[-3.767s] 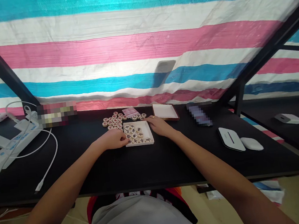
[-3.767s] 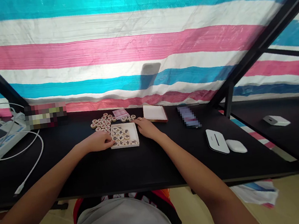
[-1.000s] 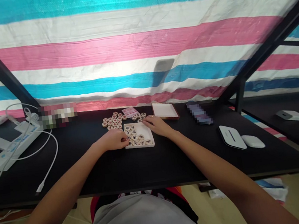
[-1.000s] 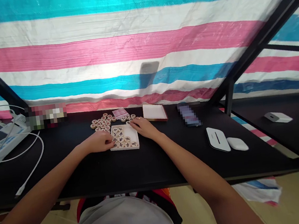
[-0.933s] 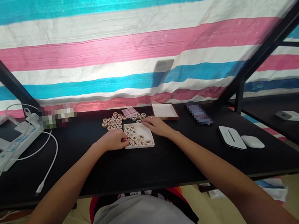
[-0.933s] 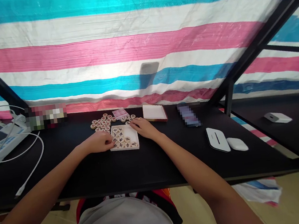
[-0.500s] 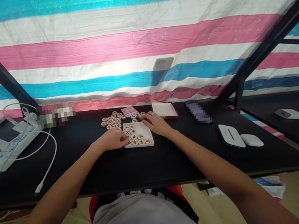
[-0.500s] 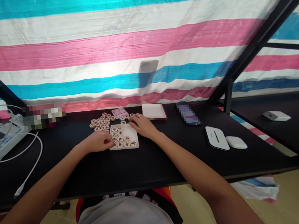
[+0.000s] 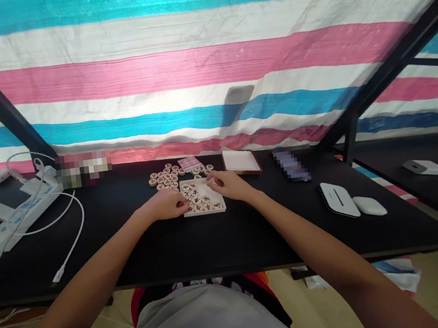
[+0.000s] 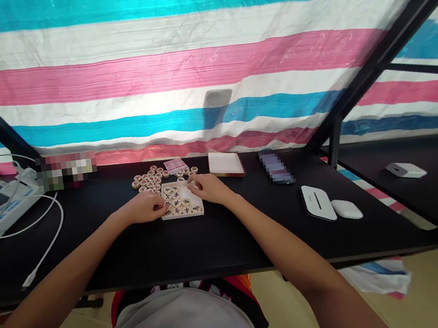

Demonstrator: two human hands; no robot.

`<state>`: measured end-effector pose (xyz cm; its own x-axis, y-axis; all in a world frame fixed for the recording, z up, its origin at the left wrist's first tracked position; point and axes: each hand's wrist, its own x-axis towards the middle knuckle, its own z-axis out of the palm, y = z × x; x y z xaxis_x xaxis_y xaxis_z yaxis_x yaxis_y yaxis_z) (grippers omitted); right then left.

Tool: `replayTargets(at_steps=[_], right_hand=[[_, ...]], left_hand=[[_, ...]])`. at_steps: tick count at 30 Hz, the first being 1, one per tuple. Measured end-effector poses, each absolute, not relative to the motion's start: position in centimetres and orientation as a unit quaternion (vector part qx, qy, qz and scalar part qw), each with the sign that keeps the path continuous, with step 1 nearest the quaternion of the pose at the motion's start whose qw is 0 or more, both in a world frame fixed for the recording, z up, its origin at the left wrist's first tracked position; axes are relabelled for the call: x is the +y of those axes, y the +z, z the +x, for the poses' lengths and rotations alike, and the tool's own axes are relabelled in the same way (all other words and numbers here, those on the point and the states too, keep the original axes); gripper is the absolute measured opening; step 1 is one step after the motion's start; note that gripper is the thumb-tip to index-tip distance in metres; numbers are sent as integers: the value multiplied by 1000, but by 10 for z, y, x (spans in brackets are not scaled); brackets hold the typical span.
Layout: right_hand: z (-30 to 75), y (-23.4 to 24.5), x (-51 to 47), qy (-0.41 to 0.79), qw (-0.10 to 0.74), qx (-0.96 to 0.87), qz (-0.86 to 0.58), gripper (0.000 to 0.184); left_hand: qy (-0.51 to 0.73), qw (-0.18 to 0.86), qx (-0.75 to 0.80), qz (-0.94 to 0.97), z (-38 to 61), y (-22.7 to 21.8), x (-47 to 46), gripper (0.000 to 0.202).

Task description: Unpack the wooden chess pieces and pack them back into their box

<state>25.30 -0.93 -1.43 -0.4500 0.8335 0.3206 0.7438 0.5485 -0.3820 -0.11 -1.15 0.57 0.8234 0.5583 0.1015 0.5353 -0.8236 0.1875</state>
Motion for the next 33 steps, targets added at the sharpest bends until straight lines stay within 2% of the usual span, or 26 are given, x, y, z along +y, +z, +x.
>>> replayTargets(at_steps=[4,8,17,25,33], right_hand=[[247,-7,-18,132,199,-890,-390,24],[246,-4,-20,174,173,-894,-376,30],[247,-8,-16,169,187,-891,-376,27],[248,-16,-12,103,227,-874,-416,26],[250,-14,-13,147,192,-881,-406,30]], left_hand=[[73,78,291,951,-2,4,-11,36],[69,77,291,951,-2,3,-9,36],[76,78,287,952,-2,3,-10,36],[65,88,290,951,-2,5,-10,36],[62,86,292,950,-2,3,-9,36]])
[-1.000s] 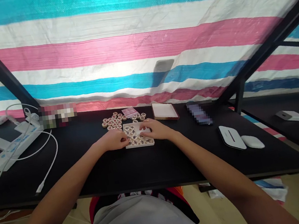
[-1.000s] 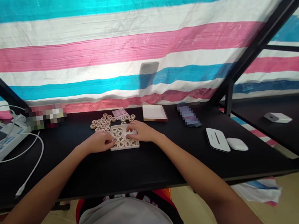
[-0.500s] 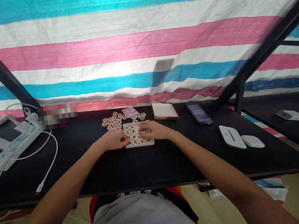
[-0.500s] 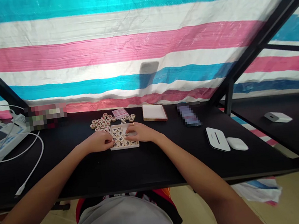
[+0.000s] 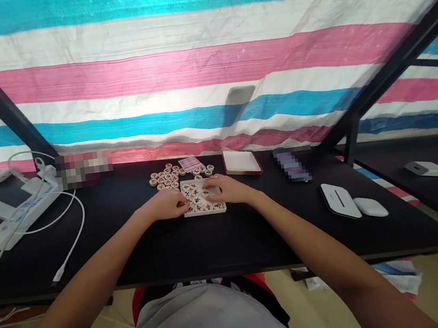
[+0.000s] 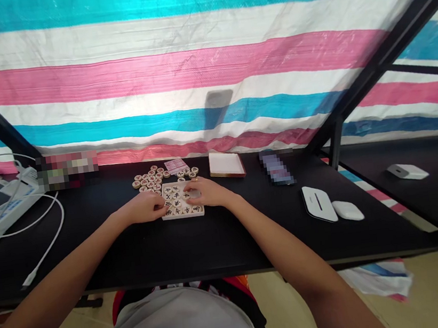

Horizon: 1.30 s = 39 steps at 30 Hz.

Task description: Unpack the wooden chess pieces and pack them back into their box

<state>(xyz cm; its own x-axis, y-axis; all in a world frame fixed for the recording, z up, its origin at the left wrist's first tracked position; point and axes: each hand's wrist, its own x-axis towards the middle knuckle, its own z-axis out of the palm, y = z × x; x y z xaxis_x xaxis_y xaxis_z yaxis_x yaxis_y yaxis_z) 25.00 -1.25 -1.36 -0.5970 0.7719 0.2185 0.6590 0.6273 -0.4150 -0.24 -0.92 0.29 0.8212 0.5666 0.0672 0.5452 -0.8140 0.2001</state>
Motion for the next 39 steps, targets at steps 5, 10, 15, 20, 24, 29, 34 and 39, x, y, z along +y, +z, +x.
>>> replayTargets(at_steps=[5,10,15,20,24,29,34,39], right_hand=[[249,-16,-13,129,248,-873,-400,22],[252,-21,-6,78,368,-820,-431,23],[263,-32,9,69,400,-765,-501,27],[268,-39,15,64,352,-754,-551,27],[268,-42,15,60,299,-764,-568,28],[269,-44,16,82,284,-772,-562,29],[269,-39,13,83,285,-772,-562,19],[269,-38,13,75,268,-809,-518,16]], left_hand=[[59,83,294,950,-2,5,-10,36],[60,87,292,950,-2,6,-10,37],[58,85,295,950,-3,5,-9,37],[51,83,297,950,-2,6,-9,36],[55,82,294,951,-2,6,-10,35],[53,83,299,949,-2,7,-10,36],[56,83,301,948,-2,6,-10,36],[61,87,296,949,-2,7,-10,34]])
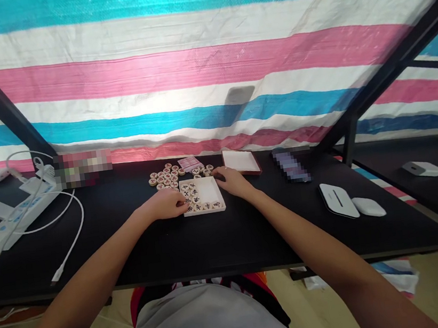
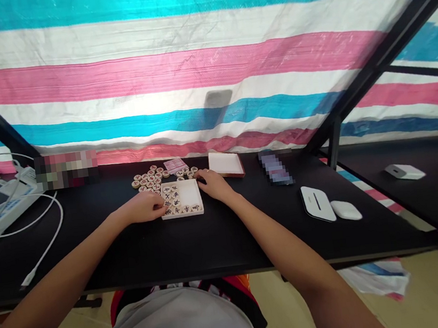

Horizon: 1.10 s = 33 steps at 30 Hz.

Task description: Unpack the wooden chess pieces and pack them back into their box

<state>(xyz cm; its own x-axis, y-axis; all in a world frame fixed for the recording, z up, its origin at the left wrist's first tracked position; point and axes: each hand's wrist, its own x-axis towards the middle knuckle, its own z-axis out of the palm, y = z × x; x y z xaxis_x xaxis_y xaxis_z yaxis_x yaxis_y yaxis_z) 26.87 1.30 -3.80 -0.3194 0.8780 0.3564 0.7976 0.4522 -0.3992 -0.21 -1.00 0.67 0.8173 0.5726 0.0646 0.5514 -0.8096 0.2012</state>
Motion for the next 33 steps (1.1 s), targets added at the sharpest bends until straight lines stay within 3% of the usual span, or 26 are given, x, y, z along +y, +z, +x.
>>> replayTargets(at_steps=[8,16,21,33], right_hand=[[268,-44,13,56,282,-832,-474,34],[268,-44,12,50,266,-833,-483,36],[267,-43,12,33,261,-853,-451,47],[267,-48,15,30,267,-853,-448,38]], left_hand=[[56,85,304,947,-1,8,-11,35],[51,92,303,947,-2,8,-12,36],[54,92,299,948,-2,7,-11,36],[64,96,302,946,-1,8,-11,35]])
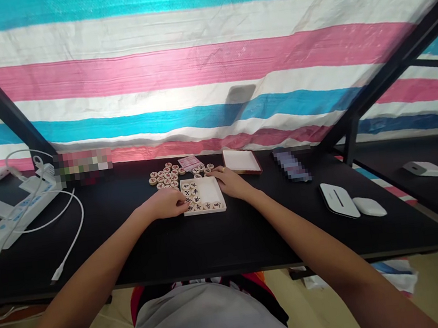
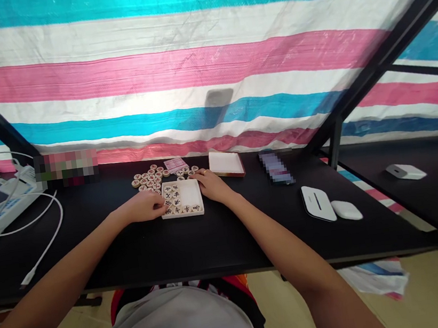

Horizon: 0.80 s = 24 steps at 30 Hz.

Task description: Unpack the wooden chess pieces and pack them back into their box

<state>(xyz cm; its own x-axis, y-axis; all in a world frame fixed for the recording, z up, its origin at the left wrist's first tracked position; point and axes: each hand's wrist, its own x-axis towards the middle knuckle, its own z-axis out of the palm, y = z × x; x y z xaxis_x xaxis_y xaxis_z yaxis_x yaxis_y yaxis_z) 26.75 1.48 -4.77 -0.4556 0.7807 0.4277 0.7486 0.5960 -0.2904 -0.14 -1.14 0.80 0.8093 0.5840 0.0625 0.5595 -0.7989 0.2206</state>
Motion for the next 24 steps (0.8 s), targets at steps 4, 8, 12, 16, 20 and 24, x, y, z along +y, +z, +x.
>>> replayTargets(at_steps=[4,8,12,16,20,24], right_hand=[[266,-46,13,28,266,-844,-465,36],[267,-46,15,29,264,-834,-484,29],[268,-47,16,38,263,-855,-445,36],[268,-46,15,36,253,-859,-444,41],[268,-47,16,32,243,-856,-456,37],[268,-48,17,27,227,-867,-444,39]], left_hand=[[60,91,298,948,-2,6,-10,34],[64,93,293,949,-2,6,-9,35],[62,99,301,947,-1,8,-11,35],[62,93,303,947,-1,8,-11,34],[54,89,303,947,-2,6,-10,35],[48,87,305,947,-2,7,-10,35]])
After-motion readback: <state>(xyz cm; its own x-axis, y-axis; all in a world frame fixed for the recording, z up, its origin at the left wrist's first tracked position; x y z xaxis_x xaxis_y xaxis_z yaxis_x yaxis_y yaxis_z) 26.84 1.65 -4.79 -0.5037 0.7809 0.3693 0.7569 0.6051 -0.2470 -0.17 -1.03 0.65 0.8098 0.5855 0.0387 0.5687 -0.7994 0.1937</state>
